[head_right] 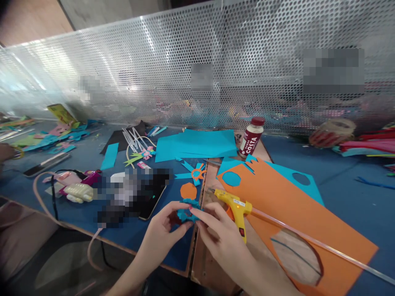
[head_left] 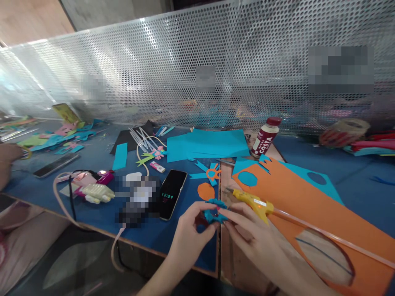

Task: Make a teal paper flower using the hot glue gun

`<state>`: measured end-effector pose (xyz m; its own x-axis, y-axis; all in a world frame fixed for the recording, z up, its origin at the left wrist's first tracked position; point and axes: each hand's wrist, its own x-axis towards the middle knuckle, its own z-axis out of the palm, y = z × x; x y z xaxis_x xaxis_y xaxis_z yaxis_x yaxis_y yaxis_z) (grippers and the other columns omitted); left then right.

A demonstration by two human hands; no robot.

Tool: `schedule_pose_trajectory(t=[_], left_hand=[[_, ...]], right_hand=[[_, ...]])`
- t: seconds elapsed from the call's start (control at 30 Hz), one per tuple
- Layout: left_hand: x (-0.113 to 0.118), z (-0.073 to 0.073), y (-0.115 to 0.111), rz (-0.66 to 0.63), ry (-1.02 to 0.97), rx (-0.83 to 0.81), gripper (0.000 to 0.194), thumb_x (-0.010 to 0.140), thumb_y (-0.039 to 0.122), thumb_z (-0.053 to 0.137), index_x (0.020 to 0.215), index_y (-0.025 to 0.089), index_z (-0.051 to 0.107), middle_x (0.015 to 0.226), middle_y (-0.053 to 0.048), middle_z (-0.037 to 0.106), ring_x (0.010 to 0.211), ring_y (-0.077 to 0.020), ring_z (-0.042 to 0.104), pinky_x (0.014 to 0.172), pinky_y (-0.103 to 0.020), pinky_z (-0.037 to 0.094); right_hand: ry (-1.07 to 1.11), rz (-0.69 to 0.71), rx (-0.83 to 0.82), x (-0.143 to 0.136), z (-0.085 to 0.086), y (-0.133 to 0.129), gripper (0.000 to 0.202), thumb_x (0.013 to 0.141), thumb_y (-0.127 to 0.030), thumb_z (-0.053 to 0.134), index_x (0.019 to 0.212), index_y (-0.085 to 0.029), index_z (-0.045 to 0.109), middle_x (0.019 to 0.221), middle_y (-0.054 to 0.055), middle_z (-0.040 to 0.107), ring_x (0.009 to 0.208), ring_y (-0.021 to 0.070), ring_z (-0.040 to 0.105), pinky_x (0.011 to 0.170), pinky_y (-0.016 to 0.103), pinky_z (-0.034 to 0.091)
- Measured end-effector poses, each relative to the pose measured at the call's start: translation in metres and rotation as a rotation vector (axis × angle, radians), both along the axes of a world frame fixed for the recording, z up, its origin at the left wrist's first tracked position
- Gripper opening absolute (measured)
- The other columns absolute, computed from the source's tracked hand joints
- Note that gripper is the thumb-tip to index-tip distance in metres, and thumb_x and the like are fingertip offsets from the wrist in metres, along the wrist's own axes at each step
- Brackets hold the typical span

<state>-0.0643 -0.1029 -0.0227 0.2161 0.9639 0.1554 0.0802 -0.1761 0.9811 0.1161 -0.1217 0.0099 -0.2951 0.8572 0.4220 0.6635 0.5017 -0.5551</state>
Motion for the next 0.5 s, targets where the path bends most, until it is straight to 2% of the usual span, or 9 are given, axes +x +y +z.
schedule_pose_trajectory(t=[0.17,0.3,0.43,0.5], left_hand=[[-0.002,-0.003,0.000,0.002,-0.003,0.015,0.032,0.079,0.012,0.066,0.110,0.022,0.063,0.108,-0.006,0.070,0.093,-0.0189,0.067,0.082,-0.029,0.056],[-0.005,-0.006,0.000,-0.023,0.027,0.067,0.036,0.079,0.009,0.066,0.112,0.022,0.062,0.115,-0.007,0.067,0.099,-0.0198,0.066,0.086,-0.030,0.055],[-0.010,-0.008,-0.002,-0.029,0.078,0.128,0.057,0.080,0.008,0.064,0.132,0.027,0.048,0.124,-0.007,0.064,0.100,-0.0178,0.066,0.089,-0.031,0.055],[-0.014,-0.008,-0.001,-0.034,0.127,0.174,0.063,0.081,0.007,0.062,0.138,0.028,0.042,0.127,-0.007,0.063,0.099,-0.0169,0.067,0.090,-0.032,0.055]], right_hand=[[0.056,-0.003,-0.081,0.001,0.003,-0.001,0.029,0.091,-0.021,0.050,0.113,-0.028,0.068,0.117,0.008,0.061,0.106,0.0186,0.065,0.085,0.030,0.059],[0.126,0.001,-0.190,-0.001,0.003,0.001,0.027,0.091,-0.024,0.051,0.113,-0.028,0.065,0.118,0.006,0.062,0.105,0.0193,0.065,0.085,0.032,0.059],[0.266,-0.043,-0.285,-0.003,-0.001,0.004,0.041,0.090,-0.026,0.050,0.131,-0.027,0.052,0.120,0.007,0.063,0.105,0.0196,0.064,0.088,0.036,0.058],[0.274,-0.042,-0.358,-0.003,-0.002,0.006,0.043,0.087,-0.024,0.050,0.130,-0.024,0.052,0.117,0.007,0.065,0.099,0.0192,0.066,0.087,0.037,0.057]])
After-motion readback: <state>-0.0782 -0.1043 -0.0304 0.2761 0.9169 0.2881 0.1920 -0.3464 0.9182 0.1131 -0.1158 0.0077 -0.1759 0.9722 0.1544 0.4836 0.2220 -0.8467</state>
